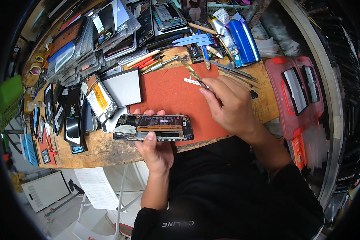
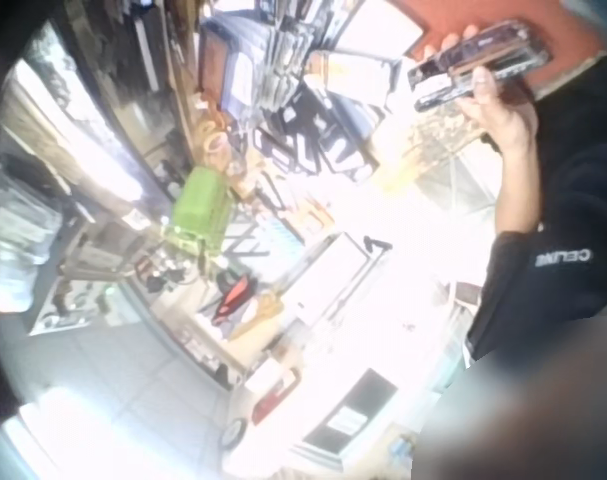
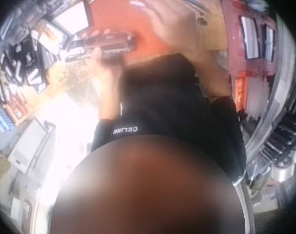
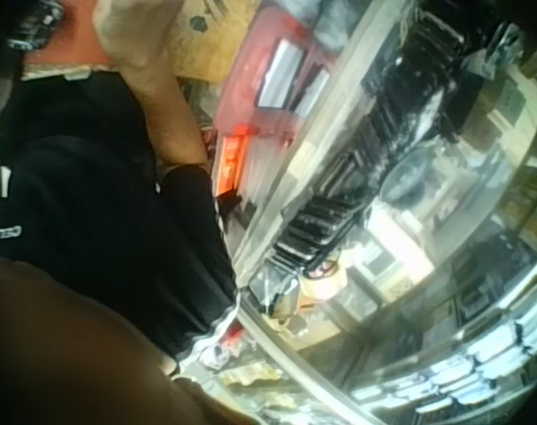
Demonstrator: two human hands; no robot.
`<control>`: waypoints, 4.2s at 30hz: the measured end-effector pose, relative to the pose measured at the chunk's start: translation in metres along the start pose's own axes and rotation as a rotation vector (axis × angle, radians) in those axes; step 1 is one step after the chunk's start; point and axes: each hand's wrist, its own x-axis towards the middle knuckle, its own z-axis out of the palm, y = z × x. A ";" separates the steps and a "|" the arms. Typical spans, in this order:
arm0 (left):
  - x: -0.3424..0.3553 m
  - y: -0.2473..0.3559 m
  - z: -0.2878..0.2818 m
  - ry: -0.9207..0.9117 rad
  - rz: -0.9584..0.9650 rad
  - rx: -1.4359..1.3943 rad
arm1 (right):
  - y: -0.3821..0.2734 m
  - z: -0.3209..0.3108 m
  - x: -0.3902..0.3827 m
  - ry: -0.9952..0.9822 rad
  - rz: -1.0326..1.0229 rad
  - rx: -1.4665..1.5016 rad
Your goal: The person disassembles a smartphone, removes the back cover and battery, and then reassembles it. They use a metal prying tool to open the device and apply adhesive tape to secure components. The workspace is cluttered with multiple phones and tools.
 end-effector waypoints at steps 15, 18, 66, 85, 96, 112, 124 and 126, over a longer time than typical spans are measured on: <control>0.013 0.009 -0.009 -0.404 -0.119 -0.048 | -0.011 0.000 -0.006 -0.011 0.097 0.170; 0.011 0.011 0.001 -0.404 -0.097 0.085 | -0.028 0.000 -0.018 -0.480 0.500 0.884; 0.020 0.001 0.017 -0.349 -0.070 -0.253 | -0.031 0.004 -0.028 -0.318 0.237 0.586; 0.020 0.000 0.023 -0.307 -0.098 -0.169 | -0.027 0.010 -0.034 -0.404 0.448 0.708; 0.022 -0.004 0.021 -0.304 -0.115 -0.242 | -0.026 0.004 -0.026 -0.417 0.404 0.845; 0.018 0.000 0.031 -0.250 -0.061 0.167 | -0.037 -0.001 -0.024 -0.416 0.358 0.687; 0.019 0.018 0.035 -0.226 -0.164 0.176 | -0.015 -0.008 -0.021 -0.598 0.573 1.159; 0.018 0.021 0.037 -0.241 -0.167 0.193 | -0.011 -0.009 -0.020 -0.620 0.599 1.183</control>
